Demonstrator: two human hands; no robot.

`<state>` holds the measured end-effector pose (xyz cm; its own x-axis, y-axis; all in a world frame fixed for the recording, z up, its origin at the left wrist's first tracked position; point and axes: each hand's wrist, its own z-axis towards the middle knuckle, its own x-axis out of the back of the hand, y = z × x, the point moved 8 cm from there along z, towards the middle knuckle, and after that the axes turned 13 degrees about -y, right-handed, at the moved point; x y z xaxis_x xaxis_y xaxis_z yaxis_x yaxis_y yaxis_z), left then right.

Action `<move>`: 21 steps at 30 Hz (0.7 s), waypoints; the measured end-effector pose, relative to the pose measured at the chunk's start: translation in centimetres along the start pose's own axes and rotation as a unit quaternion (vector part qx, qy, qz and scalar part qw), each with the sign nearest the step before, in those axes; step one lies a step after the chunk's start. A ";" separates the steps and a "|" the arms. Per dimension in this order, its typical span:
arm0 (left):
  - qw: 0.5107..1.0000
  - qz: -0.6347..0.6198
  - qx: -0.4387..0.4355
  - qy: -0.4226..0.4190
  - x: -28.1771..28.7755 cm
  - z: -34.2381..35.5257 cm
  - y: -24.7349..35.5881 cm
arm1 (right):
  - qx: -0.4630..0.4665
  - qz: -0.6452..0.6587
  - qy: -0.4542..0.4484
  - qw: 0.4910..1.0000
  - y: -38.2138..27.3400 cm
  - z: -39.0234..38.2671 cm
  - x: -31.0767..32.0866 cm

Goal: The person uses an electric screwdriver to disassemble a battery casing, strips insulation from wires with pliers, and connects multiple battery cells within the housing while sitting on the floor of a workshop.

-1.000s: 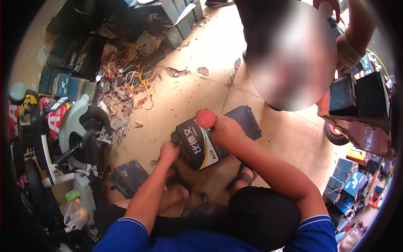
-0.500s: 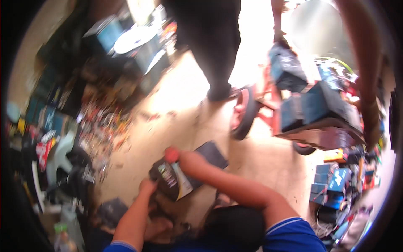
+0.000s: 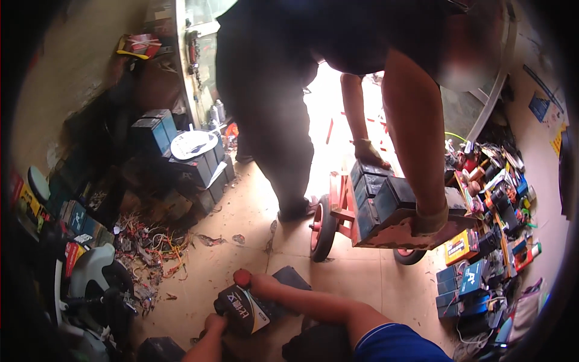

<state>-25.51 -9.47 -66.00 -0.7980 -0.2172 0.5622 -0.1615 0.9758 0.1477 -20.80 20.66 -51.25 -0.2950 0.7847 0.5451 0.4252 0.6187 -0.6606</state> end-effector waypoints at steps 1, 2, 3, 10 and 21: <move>1.000 -0.008 0.000 0.000 0.0 -0.7 0.4 | 0.002 -0.008 -0.002 1.000 0.5 0.3 -0.2; 0.999 0.022 -0.019 -0.015 -0.1 -1.2 1.5 | 0.013 -0.019 -0.003 1.000 1.0 0.9 -0.2; 0.998 0.050 -0.034 -0.026 -0.1 -1.9 1.8 | 0.029 -0.031 -0.006 0.999 1.0 1.3 -0.5; 0.918 0.338 -0.205 0.024 14.3 -15.0 14.9 | 0.083 0.025 -0.016 0.996 1.5 2.4 1.8; 0.820 0.416 -0.346 -0.189 6.0 -25.5 6.3 | 0.094 -0.039 -0.014 0.995 -11.7 -11.4 9.7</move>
<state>-16.46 -5.35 -40.96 -0.6094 0.6663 0.4297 0.7928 0.5047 0.3418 -18.88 20.63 -32.33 -0.3454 0.7325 0.5866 0.2332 0.6725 -0.7024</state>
